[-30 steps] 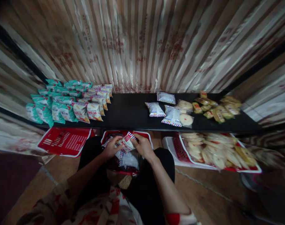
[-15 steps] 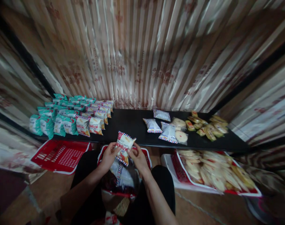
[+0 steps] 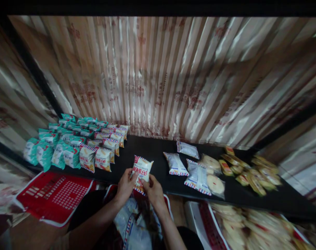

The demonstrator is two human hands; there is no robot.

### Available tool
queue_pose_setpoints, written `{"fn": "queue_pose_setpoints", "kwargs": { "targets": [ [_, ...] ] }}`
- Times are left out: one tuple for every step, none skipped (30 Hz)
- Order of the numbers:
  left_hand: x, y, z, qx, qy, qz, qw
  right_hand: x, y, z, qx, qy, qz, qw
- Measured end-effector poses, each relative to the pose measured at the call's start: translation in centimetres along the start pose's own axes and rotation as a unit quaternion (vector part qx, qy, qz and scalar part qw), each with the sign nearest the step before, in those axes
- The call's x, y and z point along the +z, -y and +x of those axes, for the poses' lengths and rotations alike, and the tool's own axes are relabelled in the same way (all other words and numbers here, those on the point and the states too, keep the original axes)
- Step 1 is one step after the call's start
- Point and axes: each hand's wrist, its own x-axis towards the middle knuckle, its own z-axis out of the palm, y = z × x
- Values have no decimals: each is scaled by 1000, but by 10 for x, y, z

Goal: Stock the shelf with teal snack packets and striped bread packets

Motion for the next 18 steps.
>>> {"fn": "queue_pose_setpoints", "kwargs": {
  "targets": [
    [2, -3, 7, 4, -8, 22, 1000, 0, -1, 10, 4, -1, -2, 1000],
    [4, -5, 13, 10, -20, 43, 999, 1, -2, 19, 7, -1, 1, 1000],
    [6, -7, 20, 19, -34, 62, 997, 2, -3, 29, 8, -2, 5, 1000],
    [9, -8, 27, 33, -51, 78, 995, 3, -3, 39, 8, -3, 6, 1000],
    [12, -9, 34, 52, -69, 92, 992, 4, -3, 49, 8, -6, 5, 1000],
    [15, -9, 41, 73, -86, 105, 988, 5, -2, 59, 9, -13, -1, 1000],
    [18, -10, 48, 96, -99, 118, 983, 6, -1, 69, 12, -21, -9, 1000],
    [21, -10, 54, 117, -108, 130, 979, 8, 0, 80, 15, -29, -17, 999],
    [24, -10, 60, 136, -113, 143, 974, 9, 1, 90, 19, -37, -24, 999],
    [26, -10, 66, 152, -115, 154, 969, 11, 3, 101, 23, -43, -31, 998],
    [28, -10, 72, 165, -116, 165, 965, 12, 3, 111, 26, -49, -38, 998],
    [30, -10, 78, 174, -118, 174, 962, 14, 4, 121, 26, -52, -48, 997],
    [32, -10, 84, 180, -122, 182, 959, 16, 5, 131, 22, -55, -60, 996],
    [33, -9, 91, 184, -126, 187, 957, 18, 5, 141, 16, -58, -73, 995],
    [35, -9, 98, 185, -130, 192, 955, 20, 4, 150, 8, -62, -89, 994],
    [36, -8, 106, 185, -135, 195, 954, 22, 4, 158, -2, -65, -104, 992],
    [38, -8, 113, 185, -138, 198, 953, 24, 3, 167, -11, -69, -115, 991],
    [39, -8, 121, 186, -142, 199, 952, 26, 2, 175, -17, -73, -125, 989]
  ]
}}
